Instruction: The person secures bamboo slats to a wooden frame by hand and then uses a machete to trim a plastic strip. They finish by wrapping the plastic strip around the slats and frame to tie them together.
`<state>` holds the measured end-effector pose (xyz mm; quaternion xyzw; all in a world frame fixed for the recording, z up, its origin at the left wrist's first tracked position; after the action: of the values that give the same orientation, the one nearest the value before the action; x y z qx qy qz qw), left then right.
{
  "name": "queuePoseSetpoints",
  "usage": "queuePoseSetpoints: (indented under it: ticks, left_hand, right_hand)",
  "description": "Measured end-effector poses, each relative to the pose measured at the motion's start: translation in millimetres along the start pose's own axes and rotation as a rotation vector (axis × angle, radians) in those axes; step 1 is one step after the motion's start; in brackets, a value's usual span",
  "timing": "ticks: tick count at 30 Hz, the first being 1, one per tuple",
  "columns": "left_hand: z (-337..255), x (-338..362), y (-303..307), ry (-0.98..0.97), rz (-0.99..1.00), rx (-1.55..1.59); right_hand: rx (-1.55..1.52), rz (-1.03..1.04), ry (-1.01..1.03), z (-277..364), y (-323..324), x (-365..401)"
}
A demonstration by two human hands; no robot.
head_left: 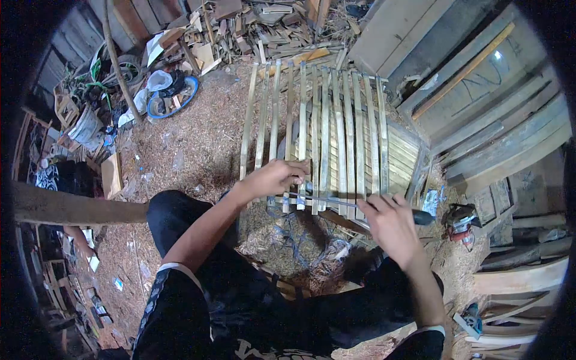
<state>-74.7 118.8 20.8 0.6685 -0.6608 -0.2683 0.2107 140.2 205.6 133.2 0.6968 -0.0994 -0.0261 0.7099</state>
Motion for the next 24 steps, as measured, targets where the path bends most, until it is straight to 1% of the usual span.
queuePoseSetpoints:
  ticks: [2,4,6,8,9,10,11,12,14,16,17,18,20,21,22,24]
  left_hand:
    - [1,0,5,0.009,0.005,0.016]
    - [3,-2,2,-0.044,-0.016,-0.034]
    - [5,-1,0,-0.047,-0.041,-0.031]
    - [5,-3,4,0.025,-0.044,0.015]
    - [2,-5,8,-0.014,-0.110,0.018]
    - [3,-6,7,-0.016,-0.101,0.019]
    - [7,-6,6,0.028,-0.070,0.031]
    - [6,-6,6,0.078,-0.042,0.047]
    - [8,-6,8,0.094,-0.034,0.041]
    - [10,-7,9,0.093,-0.041,0.115]
    - [10,-5,12,0.032,-0.087,0.179]
    - [7,-4,15,0.030,-0.085,0.176]
    - [-9,7,39,-0.082,-0.341,0.090]
    - [-9,14,43,0.073,-0.363,0.097]
    - [-15,21,44,0.072,-0.364,0.093]
    - [-27,33,40,0.050,-0.349,-0.041]
  right_hand:
    - [-0.008,-0.007,-0.030,-14,3,-2]
    - [0.001,-0.028,-0.001,-23,3,1]
    - [-0.010,-0.040,-0.020,-28,-2,2]
    - [-0.037,-0.076,-0.021,-23,-5,0]
    - [-0.053,-0.064,-0.020,-20,-4,-1]
    - [-0.070,-0.052,-0.019,-18,-5,-1]
    - [-0.082,-0.101,-0.011,-23,-5,0]
    - [-0.085,-0.098,-0.010,-26,-1,0]
    - [-0.105,-0.085,-0.017,-35,12,1]
    - [-0.145,-0.120,-0.035,-49,1,7]
    - [-0.195,-0.129,-0.063,-56,-1,8]
    - [-0.248,-0.137,-0.093,-61,-2,9]
    - [-0.301,-0.155,-0.139,-66,2,11]
    - [-0.354,-0.174,-0.179,-69,3,13]
    - [-0.354,-0.178,-0.178,-69,2,13]
    - [-0.465,-0.211,-0.316,-78,-6,20]
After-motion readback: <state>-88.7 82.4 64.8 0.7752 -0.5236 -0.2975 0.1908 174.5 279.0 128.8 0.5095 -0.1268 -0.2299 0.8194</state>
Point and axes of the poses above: each hand's wrist, its own x-axis away from the middle knuckle, its own y-axis out of the back of the hand, z = x × y, the point moved 7 cm from there along -x, towards the middle knuckle, and after that the axes turned 1 degree about y, right-handed, at the moved point
